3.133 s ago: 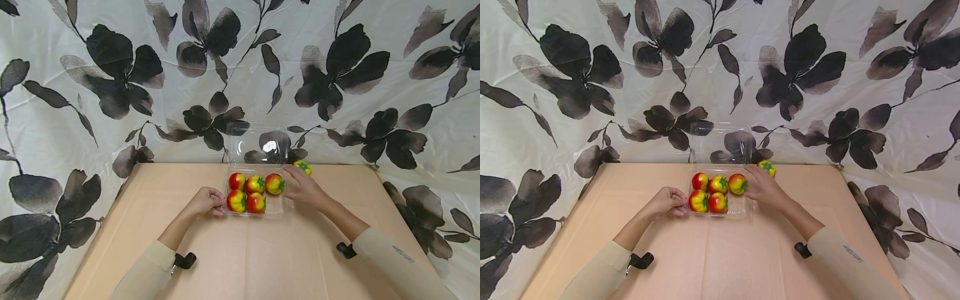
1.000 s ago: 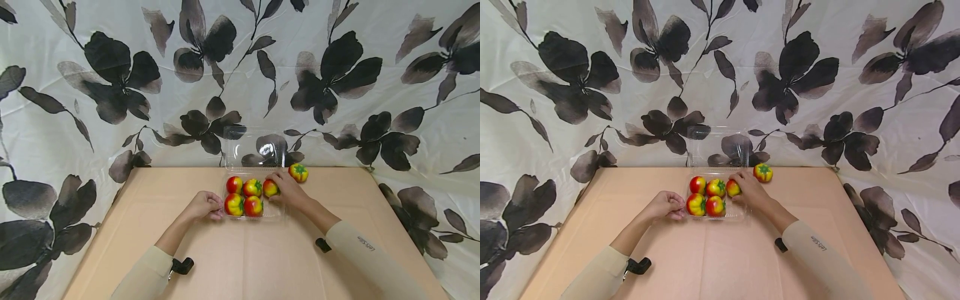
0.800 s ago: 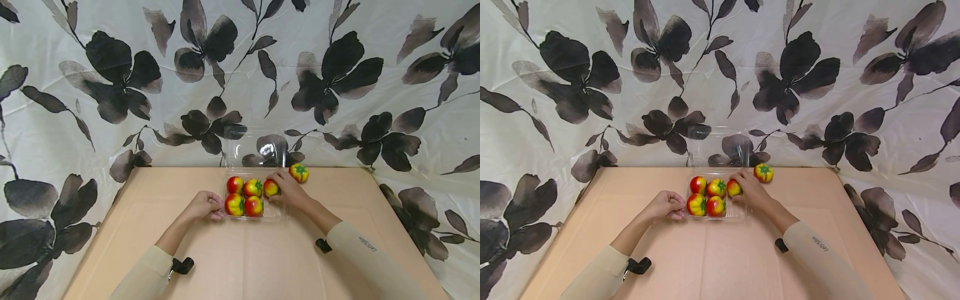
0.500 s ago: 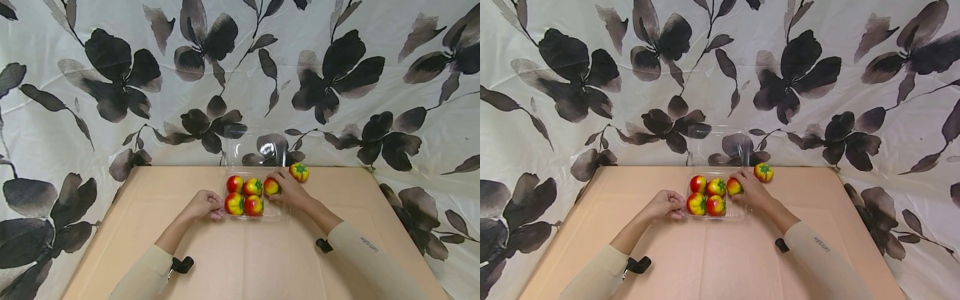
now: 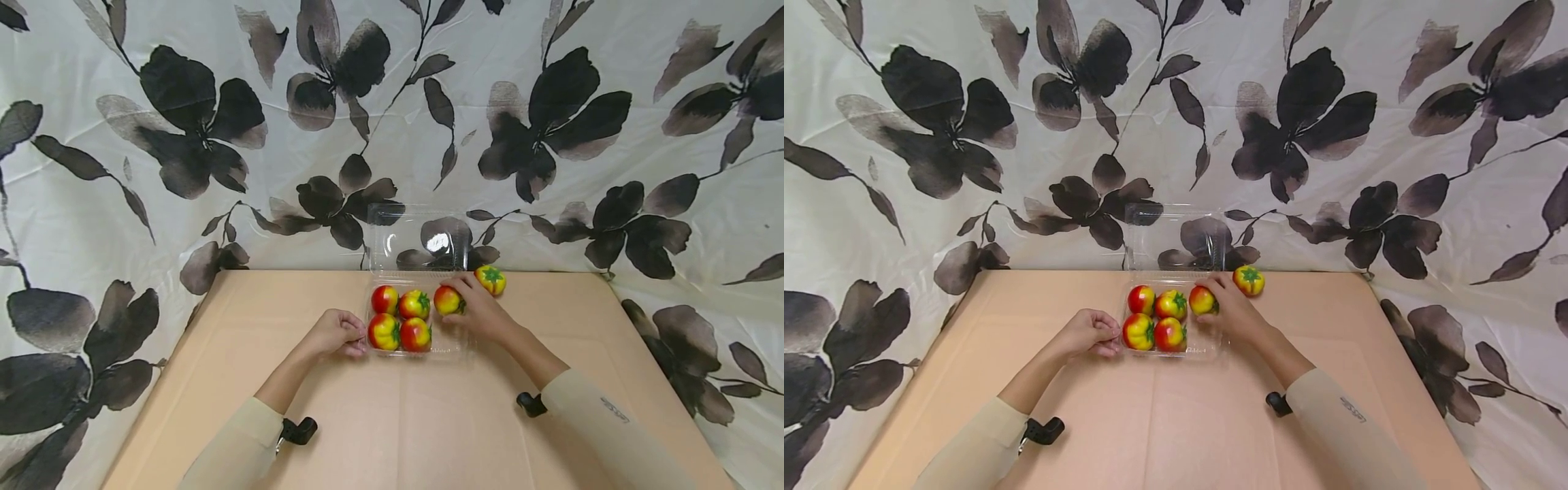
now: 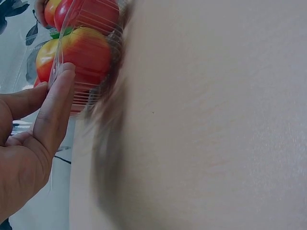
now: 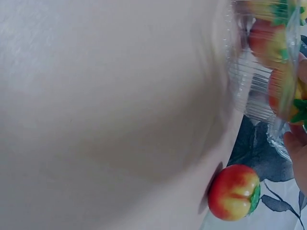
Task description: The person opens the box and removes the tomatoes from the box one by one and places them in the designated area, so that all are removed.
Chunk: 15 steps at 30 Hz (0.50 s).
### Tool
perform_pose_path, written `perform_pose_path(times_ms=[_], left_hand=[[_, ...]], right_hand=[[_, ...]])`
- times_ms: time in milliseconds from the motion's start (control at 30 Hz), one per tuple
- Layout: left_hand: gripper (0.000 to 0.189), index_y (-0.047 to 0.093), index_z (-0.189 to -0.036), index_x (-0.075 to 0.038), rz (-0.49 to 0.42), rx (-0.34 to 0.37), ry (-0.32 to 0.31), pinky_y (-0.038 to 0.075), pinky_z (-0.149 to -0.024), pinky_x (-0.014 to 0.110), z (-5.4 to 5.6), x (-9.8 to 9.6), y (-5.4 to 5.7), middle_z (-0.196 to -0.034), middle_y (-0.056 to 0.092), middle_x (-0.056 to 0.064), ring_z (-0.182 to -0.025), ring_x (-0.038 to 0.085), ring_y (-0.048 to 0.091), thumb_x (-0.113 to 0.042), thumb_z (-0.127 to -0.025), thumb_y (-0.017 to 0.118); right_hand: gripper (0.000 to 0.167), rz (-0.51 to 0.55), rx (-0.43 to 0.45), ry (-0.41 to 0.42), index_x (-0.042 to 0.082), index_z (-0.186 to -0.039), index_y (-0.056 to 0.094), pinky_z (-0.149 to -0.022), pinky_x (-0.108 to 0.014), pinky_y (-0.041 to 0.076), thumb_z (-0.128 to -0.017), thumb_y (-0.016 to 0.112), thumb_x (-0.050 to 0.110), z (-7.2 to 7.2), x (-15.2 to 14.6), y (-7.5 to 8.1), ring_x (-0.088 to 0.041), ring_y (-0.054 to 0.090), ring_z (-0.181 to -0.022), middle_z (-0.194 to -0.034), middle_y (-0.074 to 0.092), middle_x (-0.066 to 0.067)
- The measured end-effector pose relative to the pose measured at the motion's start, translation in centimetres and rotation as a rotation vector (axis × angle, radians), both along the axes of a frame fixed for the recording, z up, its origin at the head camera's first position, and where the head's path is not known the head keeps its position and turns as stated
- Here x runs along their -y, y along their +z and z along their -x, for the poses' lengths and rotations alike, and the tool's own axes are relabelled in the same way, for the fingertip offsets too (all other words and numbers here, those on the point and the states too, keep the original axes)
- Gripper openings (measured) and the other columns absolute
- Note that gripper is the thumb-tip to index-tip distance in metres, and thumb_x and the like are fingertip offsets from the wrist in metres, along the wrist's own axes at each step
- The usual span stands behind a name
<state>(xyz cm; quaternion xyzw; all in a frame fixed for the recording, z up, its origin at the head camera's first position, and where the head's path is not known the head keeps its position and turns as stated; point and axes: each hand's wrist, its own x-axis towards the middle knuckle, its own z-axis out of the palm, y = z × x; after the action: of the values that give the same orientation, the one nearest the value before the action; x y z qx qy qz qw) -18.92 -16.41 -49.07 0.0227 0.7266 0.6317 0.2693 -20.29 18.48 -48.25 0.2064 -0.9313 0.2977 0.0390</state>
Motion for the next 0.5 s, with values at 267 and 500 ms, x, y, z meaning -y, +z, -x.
perform_pose_path(times_ms=[267, 500], left_hand=[[0.012, 0.060, -0.107, 0.015, 0.009, 0.000, -0.001, 0.067, -0.066, 0.036, 0.1, 0.1, 0.1, -0.079, 0.071, 0.015, -0.066, 0.020, 0.072, 0.008, -0.098, 0.062], [0.013, 0.060, -0.108, 0.015, 0.020, -0.003, -0.006, 0.067, -0.065, 0.034, 0.1, 0.1, 0.1, -0.078, 0.071, 0.013, -0.065, 0.019, 0.072, 0.007, -0.098, 0.062]], right_hand=[[0.073, 0.076, 0.033, -0.053, 0.018, -0.144, 0.057, -0.109, -0.061, 0.051, -0.080, 0.091, 0.021, -0.5, 0.2, 1.0, -0.039, 0.051, -0.127, -0.141, 0.042, -0.014], [0.072, 0.084, 0.009, -0.076, 0.021, -0.146, 0.056, -0.106, -0.060, 0.054, -0.082, 0.090, 0.023, -1.1, -0.3, 1.6, -0.040, 0.051, -0.126, -0.140, 0.041, -0.016]])
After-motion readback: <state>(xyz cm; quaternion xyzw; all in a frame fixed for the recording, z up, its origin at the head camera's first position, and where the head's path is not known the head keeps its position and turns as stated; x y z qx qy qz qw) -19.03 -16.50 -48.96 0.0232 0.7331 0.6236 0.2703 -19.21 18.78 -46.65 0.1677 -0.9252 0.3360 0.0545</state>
